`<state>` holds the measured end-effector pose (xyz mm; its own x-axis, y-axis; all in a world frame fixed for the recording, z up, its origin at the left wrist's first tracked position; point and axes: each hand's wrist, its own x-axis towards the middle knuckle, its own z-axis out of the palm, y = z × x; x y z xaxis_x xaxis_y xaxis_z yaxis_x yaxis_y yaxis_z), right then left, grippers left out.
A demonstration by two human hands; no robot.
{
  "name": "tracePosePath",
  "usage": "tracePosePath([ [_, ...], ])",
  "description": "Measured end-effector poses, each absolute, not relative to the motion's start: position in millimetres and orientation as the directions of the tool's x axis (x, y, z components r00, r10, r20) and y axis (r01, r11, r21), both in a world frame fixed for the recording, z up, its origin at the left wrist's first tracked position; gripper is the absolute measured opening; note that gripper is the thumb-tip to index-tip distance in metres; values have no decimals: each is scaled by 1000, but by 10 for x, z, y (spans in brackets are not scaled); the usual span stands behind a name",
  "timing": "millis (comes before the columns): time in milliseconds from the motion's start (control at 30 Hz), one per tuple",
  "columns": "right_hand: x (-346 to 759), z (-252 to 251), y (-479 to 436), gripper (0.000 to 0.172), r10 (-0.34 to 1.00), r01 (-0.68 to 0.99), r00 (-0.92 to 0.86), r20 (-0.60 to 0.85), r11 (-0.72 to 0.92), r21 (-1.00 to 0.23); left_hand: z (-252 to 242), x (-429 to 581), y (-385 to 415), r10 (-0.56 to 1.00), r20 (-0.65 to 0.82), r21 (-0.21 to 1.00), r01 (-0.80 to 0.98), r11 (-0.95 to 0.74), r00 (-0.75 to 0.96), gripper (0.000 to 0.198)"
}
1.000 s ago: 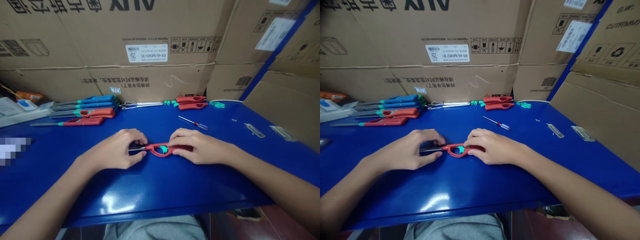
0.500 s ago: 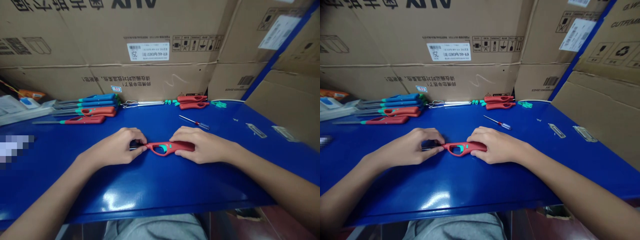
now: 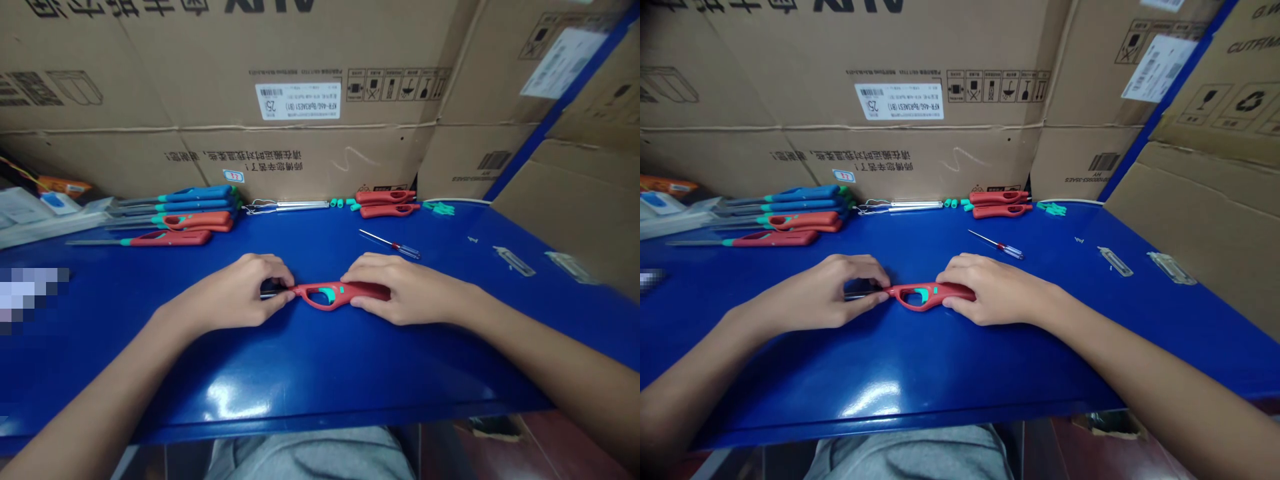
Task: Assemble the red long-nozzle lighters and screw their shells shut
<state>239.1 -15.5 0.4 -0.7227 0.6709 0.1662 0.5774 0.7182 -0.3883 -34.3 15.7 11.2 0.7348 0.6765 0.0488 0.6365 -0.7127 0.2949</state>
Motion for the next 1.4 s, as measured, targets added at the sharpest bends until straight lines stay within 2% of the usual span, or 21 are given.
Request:
tracePosePath([
  [367, 2383, 19, -151, 28, 687, 594, -716, 128, 695, -406, 108, -330, 151, 675, 39, 297, 637, -711, 736, 22],
  [733, 2389, -43, -125, 20, 685, 579, -711, 157, 698, -421, 69, -322, 176, 671, 65, 386, 602, -699, 739, 18],
  [1067, 2346, -27, -101, 15, 722, 609, -682, 114, 648, -457, 31, -319, 184, 681, 46, 306, 639, -706, 731, 16],
  [1233, 2295, -197, -54, 21, 703, 530, -648, 294, 693, -489, 14, -321, 199, 727, 84, 236, 695, -679, 681, 15],
  [1400, 2276, -297, -31, 25, 680, 455, -596, 426, 724, -519, 30, -302, 171, 695, 63, 241, 665, -707, 716, 28],
])
